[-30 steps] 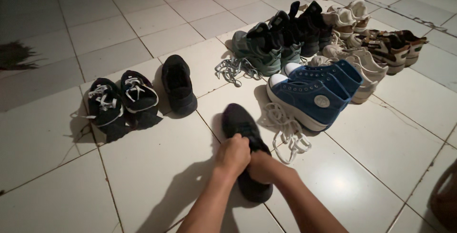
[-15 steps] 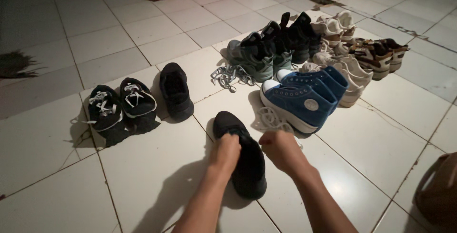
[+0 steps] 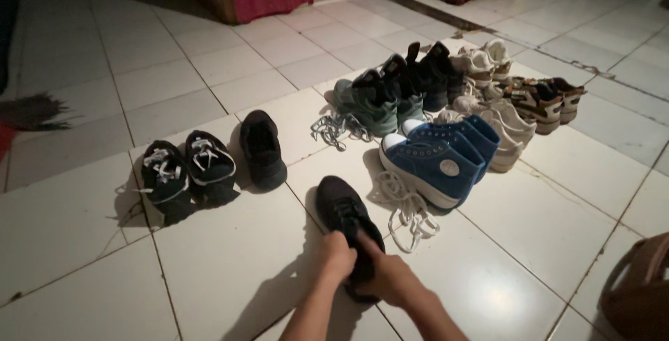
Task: The person sits on a tiled floor surrounded by many pairs of shoes and threads laces into them. They work on a black sneaker, pulling and threading the lace through the eyelets, then move to a grey sneaker and continue threading and tightening its laces by hand.
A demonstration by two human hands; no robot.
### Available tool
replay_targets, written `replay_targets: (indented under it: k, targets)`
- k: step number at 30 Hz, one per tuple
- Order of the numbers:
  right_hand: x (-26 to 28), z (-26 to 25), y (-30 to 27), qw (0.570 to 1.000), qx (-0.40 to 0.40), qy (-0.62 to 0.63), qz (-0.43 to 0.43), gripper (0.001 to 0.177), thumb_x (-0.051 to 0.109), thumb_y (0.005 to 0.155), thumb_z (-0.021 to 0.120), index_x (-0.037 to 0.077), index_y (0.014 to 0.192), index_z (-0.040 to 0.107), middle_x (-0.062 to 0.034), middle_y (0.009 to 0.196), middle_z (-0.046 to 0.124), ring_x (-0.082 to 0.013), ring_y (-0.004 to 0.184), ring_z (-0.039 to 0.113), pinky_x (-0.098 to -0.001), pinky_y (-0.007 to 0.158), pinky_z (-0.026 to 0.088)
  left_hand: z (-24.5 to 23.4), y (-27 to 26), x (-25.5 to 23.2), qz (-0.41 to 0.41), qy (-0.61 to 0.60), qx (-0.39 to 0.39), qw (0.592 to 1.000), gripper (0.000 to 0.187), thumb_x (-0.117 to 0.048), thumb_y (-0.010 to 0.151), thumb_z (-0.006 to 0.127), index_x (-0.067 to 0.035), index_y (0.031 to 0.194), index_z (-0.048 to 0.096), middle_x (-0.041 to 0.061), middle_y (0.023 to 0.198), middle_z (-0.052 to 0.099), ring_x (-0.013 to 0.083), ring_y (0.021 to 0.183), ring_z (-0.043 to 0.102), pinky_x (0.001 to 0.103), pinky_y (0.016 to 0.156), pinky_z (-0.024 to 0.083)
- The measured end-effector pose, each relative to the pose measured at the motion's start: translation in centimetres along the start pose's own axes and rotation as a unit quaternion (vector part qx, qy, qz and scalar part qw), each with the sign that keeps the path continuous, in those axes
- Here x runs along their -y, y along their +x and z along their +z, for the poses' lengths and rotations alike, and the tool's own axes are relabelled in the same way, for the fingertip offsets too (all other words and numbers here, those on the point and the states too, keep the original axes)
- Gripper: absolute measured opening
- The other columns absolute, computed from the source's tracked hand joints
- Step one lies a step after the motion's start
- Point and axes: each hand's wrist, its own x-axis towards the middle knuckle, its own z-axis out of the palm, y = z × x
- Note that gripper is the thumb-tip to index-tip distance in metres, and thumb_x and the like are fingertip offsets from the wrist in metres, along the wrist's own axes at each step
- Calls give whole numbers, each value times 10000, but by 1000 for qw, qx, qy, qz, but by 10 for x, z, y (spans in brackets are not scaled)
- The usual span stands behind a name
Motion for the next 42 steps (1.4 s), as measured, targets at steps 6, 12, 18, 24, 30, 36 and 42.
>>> replay_targets:
  k: [6, 12, 18, 24, 30, 36, 42]
  targets:
    - [21, -30, 23, 990, -131, -33, -37, 420, 340, 654, 876, 148, 986, 703, -187, 886, 759, -385, 920, 723, -464, 817, 570, -31, 36, -28, 51, -29, -53, 997, 341, -206, 796, 765, 22, 1040, 694, 263, 1057, 710, 430, 1050, 688, 490, 873, 569]
    - [56, -111, 101, 983, -170, -50, -43, 452, 304, 641, 872, 166, 1047, 728, -146, 917, 756, -359, 884, 753, -457, 791, 593, -86, 105, -87, 173, -95, -178, 964, 464, -295, 710, 822, -16, 1062, 708, 244, 1015, 718, 416, 984, 705, 475, 850, 555]
    - [80, -127, 183, 967, -203, -24, -149, 424, 255, 665, 876, 130, 1032, 704, -180, 868, 743, -384, 864, 728, -450, 751, 569, -111, 168, -119, 98, 33, -244, 964, 316, -255, 784, 762, 18, 944, 758, 271, 961, 738, 417, 983, 716, 450, 913, 566]
    - [100, -90, 230, 970, -196, 25, -141, 411, 238, 741, 835, 119, 1085, 644, -201, 890, 735, -407, 881, 710, -470, 764, 556, -136, 204, -81, 74, 4, -250, 966, 269, -190, 833, 688, 28, 987, 728, 289, 1002, 708, 437, 1006, 697, 478, 884, 566]
    - [109, -57, 260, 947, -254, 38, -192, 435, 209, 716, 826, 119, 1092, 628, -195, 989, 726, -428, 910, 685, -497, 768, 538, -134, 234, -41, 112, -40, -282, 952, 370, -183, 828, 674, 53, 1110, 710, 310, 1091, 686, 437, 1096, 653, 456, 964, 515]
    - [114, -18, 285, 961, -240, 33, -134, 225, 234, 863, 693, 124, 1042, 611, -211, 990, 716, -443, 920, 668, -529, 788, 516, -127, 234, -25, 88, -84, -241, 963, 388, -169, 814, 638, 44, 1133, 700, 314, 1095, 678, 436, 1119, 643, 455, 962, 520]
    - [113, -5, 292, 967, -229, 23, -108, 160, 251, 924, 615, 128, 1026, 602, -219, 979, 697, -460, 911, 664, -545, 781, 518, -120, 226, -25, 52, -86, -214, 972, 368, -161, 839, 598, 26, 1150, 655, 334, 1037, 684, 459, 1056, 662, 477, 915, 538]
